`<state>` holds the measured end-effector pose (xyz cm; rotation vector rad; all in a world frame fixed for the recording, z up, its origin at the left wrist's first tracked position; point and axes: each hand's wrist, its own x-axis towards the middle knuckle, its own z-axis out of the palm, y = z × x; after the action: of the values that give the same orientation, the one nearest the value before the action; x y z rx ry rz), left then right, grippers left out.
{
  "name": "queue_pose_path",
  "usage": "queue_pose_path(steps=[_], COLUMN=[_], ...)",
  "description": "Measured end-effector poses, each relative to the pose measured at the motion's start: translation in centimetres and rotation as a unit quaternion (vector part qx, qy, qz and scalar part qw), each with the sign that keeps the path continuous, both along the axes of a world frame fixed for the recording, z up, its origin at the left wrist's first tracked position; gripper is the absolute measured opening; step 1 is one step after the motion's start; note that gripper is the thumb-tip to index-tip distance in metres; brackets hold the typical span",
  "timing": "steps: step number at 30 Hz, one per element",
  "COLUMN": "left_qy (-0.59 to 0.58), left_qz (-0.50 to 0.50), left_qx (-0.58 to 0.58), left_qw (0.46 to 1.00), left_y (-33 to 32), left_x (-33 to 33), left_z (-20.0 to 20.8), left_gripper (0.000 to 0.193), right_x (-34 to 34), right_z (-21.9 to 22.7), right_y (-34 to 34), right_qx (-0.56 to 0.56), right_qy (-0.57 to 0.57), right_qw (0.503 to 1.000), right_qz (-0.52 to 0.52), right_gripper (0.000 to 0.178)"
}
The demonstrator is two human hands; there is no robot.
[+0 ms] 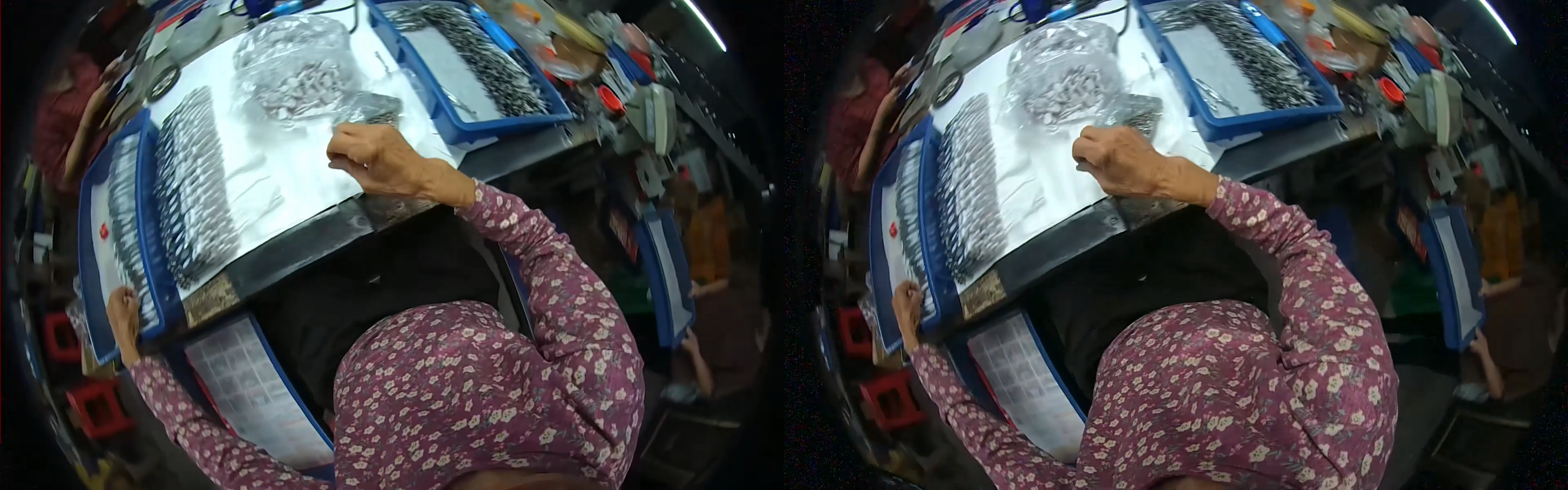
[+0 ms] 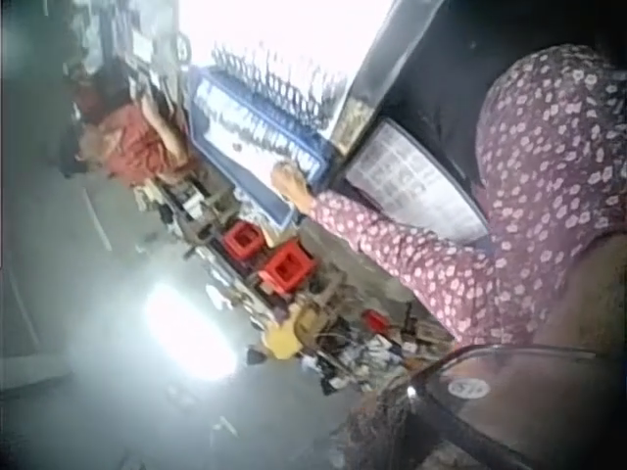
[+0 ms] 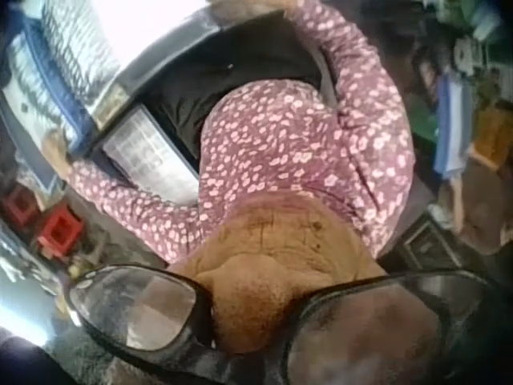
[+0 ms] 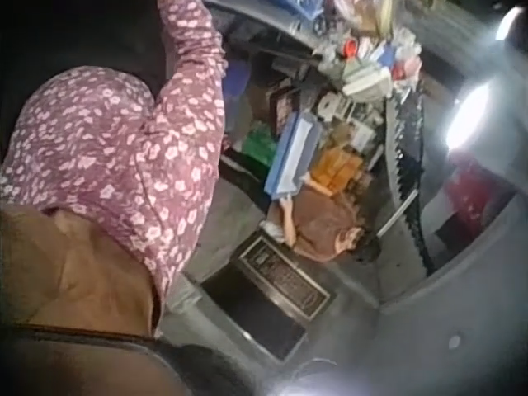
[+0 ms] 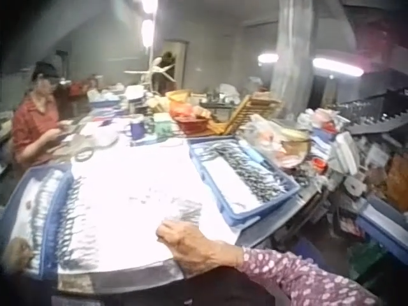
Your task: Assembling small metal hardware components at a manual workstation.
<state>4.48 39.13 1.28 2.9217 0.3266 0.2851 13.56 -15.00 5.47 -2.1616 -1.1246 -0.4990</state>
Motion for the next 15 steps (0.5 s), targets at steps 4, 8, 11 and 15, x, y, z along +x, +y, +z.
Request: queue_pose_path(steps=[4,8,11,15], left_qy=[-0.034,0.011,-0.026,-0.061], left_qz=[-0.044,-0.053,-0.085,-0.09], left_qx=[-0.023,-0.064,-0.063,-0.042], left_qw=[0.998,0.996,0.994,0.993], left_y=[-0.5,-3.1,-1.9,-2.3], left_x=[-0.4,-1.6,-2.7,-3.5], left_z=[0.5,3.6,2.9,4.1], left_gripper=[0.01,0.016,0.015,0.011], right_x=[1.4,4.7,8.2,12.3], right_z=[1.0,1.4,1.1,-1.4], right_y=[-4.0,-9.4,-14.0,-18.0], right_qx=[-0.02,-0.027,-0.048,-0.139], right_qy=[-0.04,-0.041,0.003,0.113], right_qw=[0.997,0.988,0.977,0.95], right_qz=[-0.066,-0.148,-0.21,-0.254], right_gripper=[0.01,0.008,0.015,0.022])
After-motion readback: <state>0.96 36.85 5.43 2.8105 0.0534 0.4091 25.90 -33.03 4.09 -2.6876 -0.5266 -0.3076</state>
